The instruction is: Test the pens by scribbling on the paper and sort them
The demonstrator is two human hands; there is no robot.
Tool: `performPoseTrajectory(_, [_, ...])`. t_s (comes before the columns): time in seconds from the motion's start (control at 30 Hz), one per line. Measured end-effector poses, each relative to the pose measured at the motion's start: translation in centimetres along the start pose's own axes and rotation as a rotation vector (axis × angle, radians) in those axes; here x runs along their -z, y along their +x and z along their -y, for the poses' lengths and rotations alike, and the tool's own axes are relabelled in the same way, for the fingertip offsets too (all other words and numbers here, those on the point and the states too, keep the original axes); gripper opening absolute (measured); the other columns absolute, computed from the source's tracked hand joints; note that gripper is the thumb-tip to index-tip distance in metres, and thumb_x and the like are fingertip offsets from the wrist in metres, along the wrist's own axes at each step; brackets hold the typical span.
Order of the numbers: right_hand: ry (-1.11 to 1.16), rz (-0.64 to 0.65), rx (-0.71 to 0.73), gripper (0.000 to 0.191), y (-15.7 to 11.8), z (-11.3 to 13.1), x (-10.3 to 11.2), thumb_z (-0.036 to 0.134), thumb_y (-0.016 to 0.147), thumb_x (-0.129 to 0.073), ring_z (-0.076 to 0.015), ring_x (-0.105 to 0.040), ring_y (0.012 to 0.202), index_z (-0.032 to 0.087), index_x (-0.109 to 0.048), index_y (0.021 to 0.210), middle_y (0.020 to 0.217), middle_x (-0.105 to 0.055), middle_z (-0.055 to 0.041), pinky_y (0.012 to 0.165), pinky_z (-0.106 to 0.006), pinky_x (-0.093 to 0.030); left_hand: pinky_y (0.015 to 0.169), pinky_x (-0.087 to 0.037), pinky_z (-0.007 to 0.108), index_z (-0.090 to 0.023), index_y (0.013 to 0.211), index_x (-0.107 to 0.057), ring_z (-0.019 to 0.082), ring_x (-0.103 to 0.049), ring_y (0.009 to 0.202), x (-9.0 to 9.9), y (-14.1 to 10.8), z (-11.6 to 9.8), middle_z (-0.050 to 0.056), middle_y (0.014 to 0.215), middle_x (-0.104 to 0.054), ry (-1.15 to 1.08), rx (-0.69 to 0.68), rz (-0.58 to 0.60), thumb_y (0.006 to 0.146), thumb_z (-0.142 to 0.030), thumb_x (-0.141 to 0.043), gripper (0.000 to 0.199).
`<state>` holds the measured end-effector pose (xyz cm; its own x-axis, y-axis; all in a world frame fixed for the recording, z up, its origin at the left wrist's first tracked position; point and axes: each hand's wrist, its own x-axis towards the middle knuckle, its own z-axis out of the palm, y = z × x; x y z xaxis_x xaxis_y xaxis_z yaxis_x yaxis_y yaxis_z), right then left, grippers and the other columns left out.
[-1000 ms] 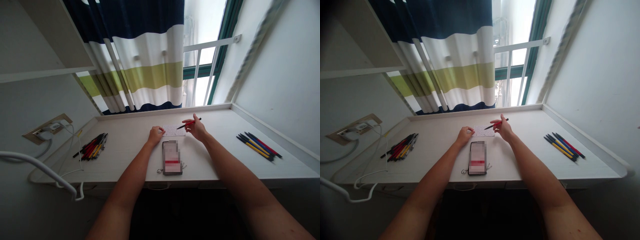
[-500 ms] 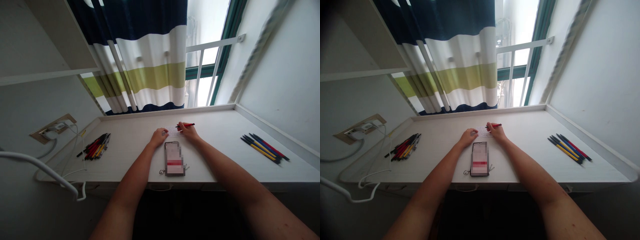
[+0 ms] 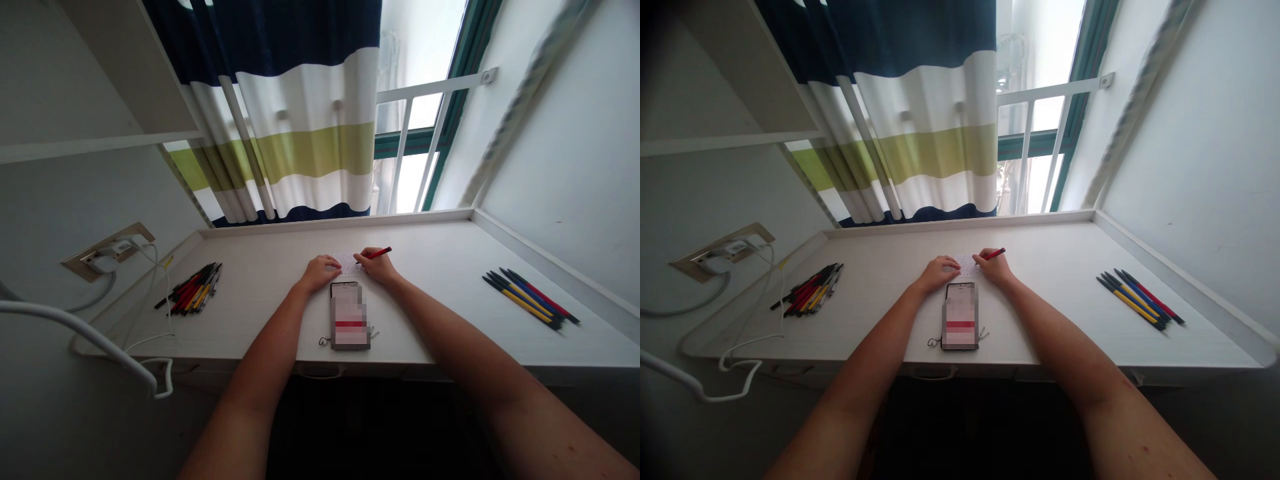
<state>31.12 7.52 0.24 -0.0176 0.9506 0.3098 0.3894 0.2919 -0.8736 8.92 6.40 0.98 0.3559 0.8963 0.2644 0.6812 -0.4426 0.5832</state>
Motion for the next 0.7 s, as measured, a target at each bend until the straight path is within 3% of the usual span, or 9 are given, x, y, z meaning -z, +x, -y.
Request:
performPoseTrajectory(0.3, [0.006,0.006,-0.022,0.035,-0.1,0.2,0.0,0.051,0.078,-0.071,-0.0166,-0.052,0.058,0.021,-0.061,0.063,0.061,-0.062,-0.0027,0.057,-0.031,-0.04,0.112,-0.049,0.038,-0.026,0.097,-0.083,0.024,-0.065,0.12,0.0,0.1,0.0,0.004,0.117,-0.076,-0.008,0.001,-0.001,0.086,-0.028,-0.073,0.014])
performPoseTrajectory(0.43, [0.024,-0.088,-0.032,0.044,0.1,0.3,0.6,0.057,0.084,-0.065,-0.0169,-0.054,0.057,0.02,-0.057,0.061,0.056,-0.059,-0.0027,0.056,-0.03,-0.043,0.111,-0.049,0.039,-0.025,0.097,-0.082,0.024,-0.066,0.118,-0.2,0.1,0.1,0.004,0.116,-0.077,0.001,0.001,-0.008,0.088,-0.027,-0.071,0.015])
performPoseTrajectory(0.5, [0.076,-0.156,-0.088,0.039,0.1,0.5,1.3,0.056,0.083,-0.068,-0.0177,-0.057,0.055,0.018,-0.063,0.077,0.056,-0.058,-0.001,0.054,-0.03,-0.045,0.11,-0.049,0.04,-0.024,0.097,-0.082,0.024,-0.066,0.117,-0.3,0.2,0.2,0.004,0.115,-0.077,0.001,-0.004,-0.012,0.09,-0.026,-0.069,0.015])
performPoseTrajectory(0.53, [0.112,-0.183,-0.108,0.04,0.1,0.6,1.7,0.054,0.082,-0.07,-0.0184,-0.059,0.055,0.016,-0.066,0.093,0.057,-0.059,0.0003,0.053,-0.03,-0.047,0.109,-0.049,0.04,-0.024,0.098,-0.081,0.025,-0.066,0.116,-0.3,0.3,0.3,0.005,0.114,-0.077,0.0,-0.006,-0.016,0.091,-0.025,-0.067,0.016])
performPoseTrajectory(0.63, [0.184,-0.206,-0.111,0.071,-0.1,1.0,2.7,0.045,0.08,-0.073,-0.02,-0.063,0.057,0.017,-0.047,0.141,0.062,-0.06,0.0043,0.051,-0.029,-0.05,0.108,-0.05,0.043,-0.023,0.1,-0.08,0.025,-0.067,0.114,-0.4,0.3,0.5,0.006,0.112,-0.077,-0.014,-0.002,-0.065,0.093,-0.025,-0.065,0.017])
performPoseTrajectory(0.7, [0.177,-0.189,-0.102,0.07,-0.4,1.4,3.2,0.038,0.082,-0.068,-0.0197,-0.062,0.055,0.018,-0.042,0.145,0.06,-0.057,0.0061,0.048,-0.028,-0.05,0.106,-0.051,0.043,-0.022,0.102,-0.079,0.025,-0.068,0.112,-0.4,0.3,0.5,0.008,0.111,-0.077,-0.041,-0.01,-0.143,0.094,-0.024,-0.063,0.018])
